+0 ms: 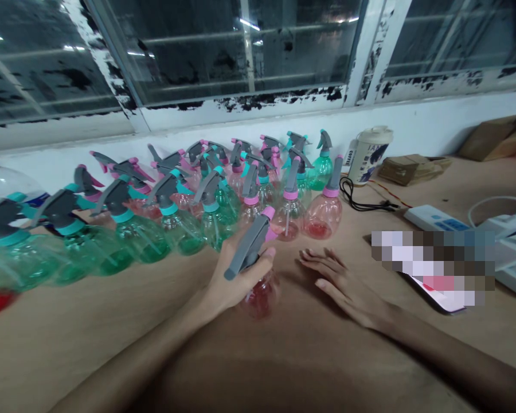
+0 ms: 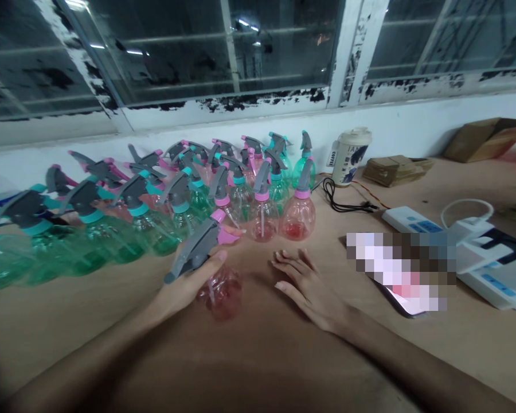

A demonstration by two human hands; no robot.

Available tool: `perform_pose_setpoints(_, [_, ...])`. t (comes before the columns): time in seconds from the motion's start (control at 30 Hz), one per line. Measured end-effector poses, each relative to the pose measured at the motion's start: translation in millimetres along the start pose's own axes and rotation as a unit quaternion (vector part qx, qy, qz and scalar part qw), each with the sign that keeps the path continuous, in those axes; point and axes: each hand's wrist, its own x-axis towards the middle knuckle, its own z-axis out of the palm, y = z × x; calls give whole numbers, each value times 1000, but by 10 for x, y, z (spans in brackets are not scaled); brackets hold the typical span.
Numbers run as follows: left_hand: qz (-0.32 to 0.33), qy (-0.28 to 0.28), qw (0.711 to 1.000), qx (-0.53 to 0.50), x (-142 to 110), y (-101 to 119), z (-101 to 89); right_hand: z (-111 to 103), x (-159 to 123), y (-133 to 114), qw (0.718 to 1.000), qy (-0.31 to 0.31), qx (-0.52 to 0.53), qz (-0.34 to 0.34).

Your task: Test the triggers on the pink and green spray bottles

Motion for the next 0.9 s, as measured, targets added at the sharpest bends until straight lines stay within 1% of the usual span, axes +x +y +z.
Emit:
perform_pose_setpoints(0.07, [7,-22,1000,-1,24,-11,-7,-3,0,-5,1000,2,1,-2])
perform_pose_setpoints(0.13, [5,-26,1000,3,37,-10,-12,-5,0,-9,1000,10,5,-4])
perform_pose_setpoints(0.23, [-4,-17,1000,11,36,7,-17,-5,3,-12,1000,21,9,-5])
perform_pose_setpoints(0.37, [-16,-18,1000,16,10,44,-16,-2,4,-10,1000,11,6,-3])
perform_pose_setpoints(0.5, [-40,16,999,33,-6,69,-8,7,5,-9,1000,14,-2,1])
perform_pose_setpoints(0.57, [-40,0,999,27,11,76,-9,11,5,-9,1000,16,-3,2])
perform_pose_setpoints(0.7, [-28,-75,997,-21,63,84,-18,11,3,-9,1000,16,-2,3])
perform_pose_setpoints(0.77, [-32,-80,996,-39,70,76,-18,8,2,-11,1000,16,-1,5])
perform_pose_setpoints(0.9, [-36,-51,998,-21,62,29,-12,9,1,-15,1000,17,-6,2])
